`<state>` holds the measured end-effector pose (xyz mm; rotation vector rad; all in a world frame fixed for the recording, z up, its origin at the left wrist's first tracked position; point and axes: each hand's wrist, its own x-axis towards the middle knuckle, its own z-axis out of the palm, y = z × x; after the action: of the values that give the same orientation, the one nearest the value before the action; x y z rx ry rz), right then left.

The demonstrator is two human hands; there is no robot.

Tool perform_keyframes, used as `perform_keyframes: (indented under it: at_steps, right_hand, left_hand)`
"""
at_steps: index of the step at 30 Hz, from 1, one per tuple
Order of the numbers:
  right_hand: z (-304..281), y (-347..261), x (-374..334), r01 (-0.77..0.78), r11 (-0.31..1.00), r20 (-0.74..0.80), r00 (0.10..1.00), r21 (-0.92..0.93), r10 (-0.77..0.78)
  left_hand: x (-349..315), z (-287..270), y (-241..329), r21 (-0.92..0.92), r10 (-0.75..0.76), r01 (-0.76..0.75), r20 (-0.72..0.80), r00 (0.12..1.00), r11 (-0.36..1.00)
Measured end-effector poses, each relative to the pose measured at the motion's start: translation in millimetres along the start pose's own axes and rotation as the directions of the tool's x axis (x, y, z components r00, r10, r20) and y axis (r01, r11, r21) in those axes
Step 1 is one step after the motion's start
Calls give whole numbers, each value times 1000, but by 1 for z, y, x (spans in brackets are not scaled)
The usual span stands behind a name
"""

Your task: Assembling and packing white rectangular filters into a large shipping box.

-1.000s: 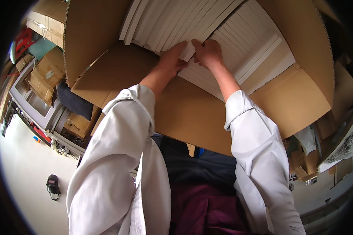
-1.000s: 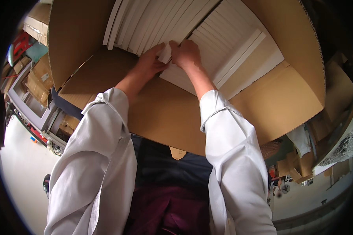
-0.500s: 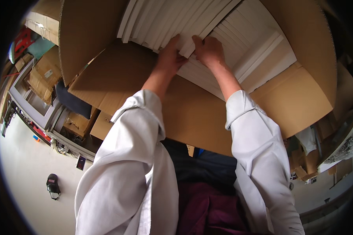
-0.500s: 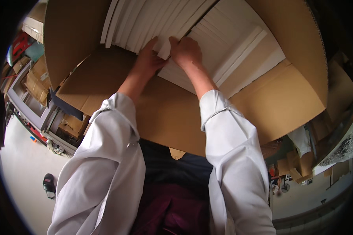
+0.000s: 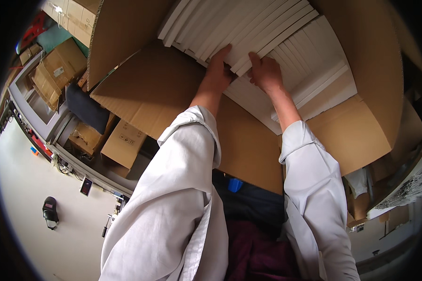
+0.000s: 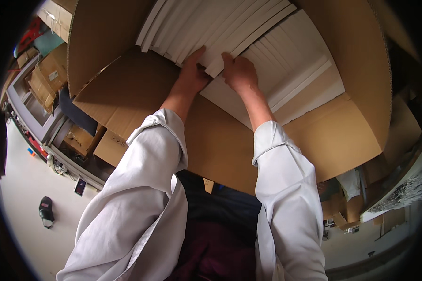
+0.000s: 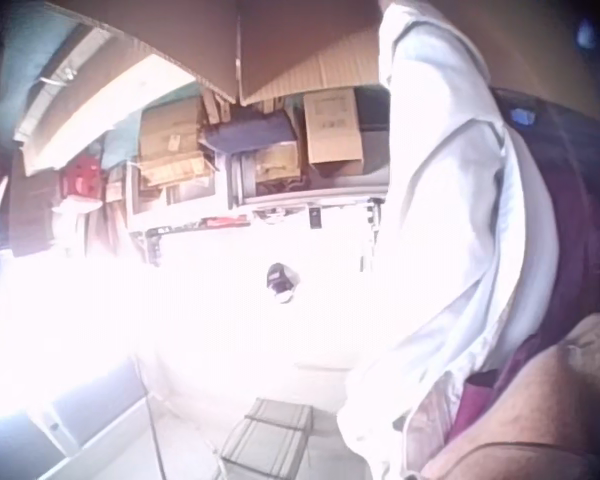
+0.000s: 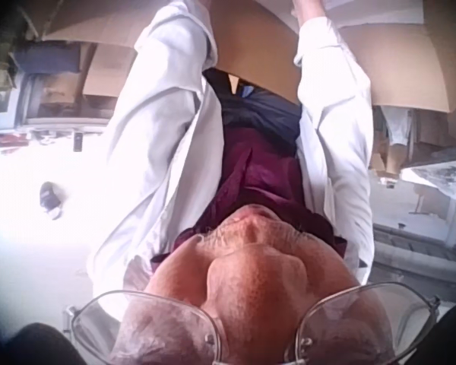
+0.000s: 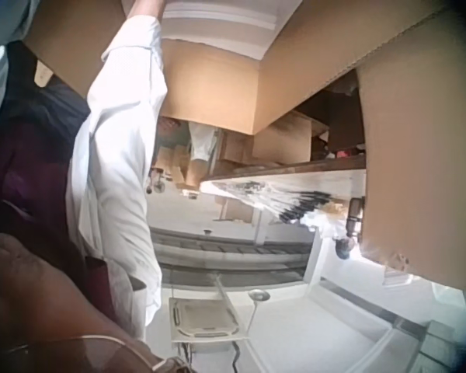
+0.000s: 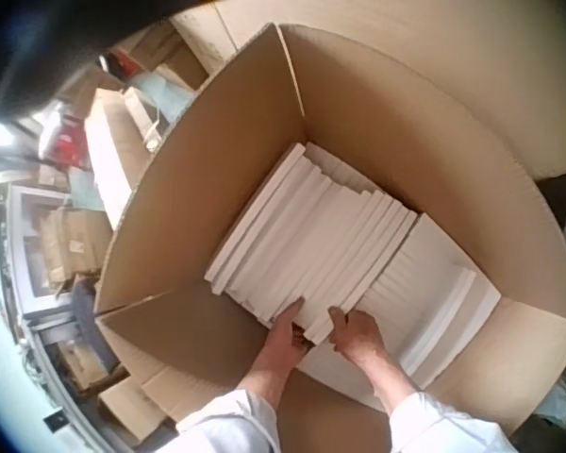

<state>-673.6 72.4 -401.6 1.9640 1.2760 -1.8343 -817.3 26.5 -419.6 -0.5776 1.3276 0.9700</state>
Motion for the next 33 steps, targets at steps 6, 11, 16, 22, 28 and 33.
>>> perform_keyframes:
  at_steps: [6,11,16,22,28,33]
  right_hand:
    - [3,-8,-6,49,999,-15,999,-6,-49]
    - [-1,-6,-6,14,1000,13,1000,-5,-14]
    - [-2,6,4,121,983,-5,992,-135,-123]
    - [4,-2,0,32,998,34,999,-54,-30]
    - [2,1,1,35,999,-5,999,13,-35]
    - [-4,0,-2,37,999,21,999,7,-37]
  left_hand:
    - [-4,-4,3,-250,-54,42,-39,998,967]
    - [-8,-2,-12,-390,101,-69,64,993,918]
    - [1,-6,-2,-278,-47,42,-11,999,960]
    - [12,-25,6,-106,180,-233,-365,913,967]
    - [16,-31,27,43,298,-316,-468,832,948]
    - [15,-37,52,-7,175,-191,-365,915,982]
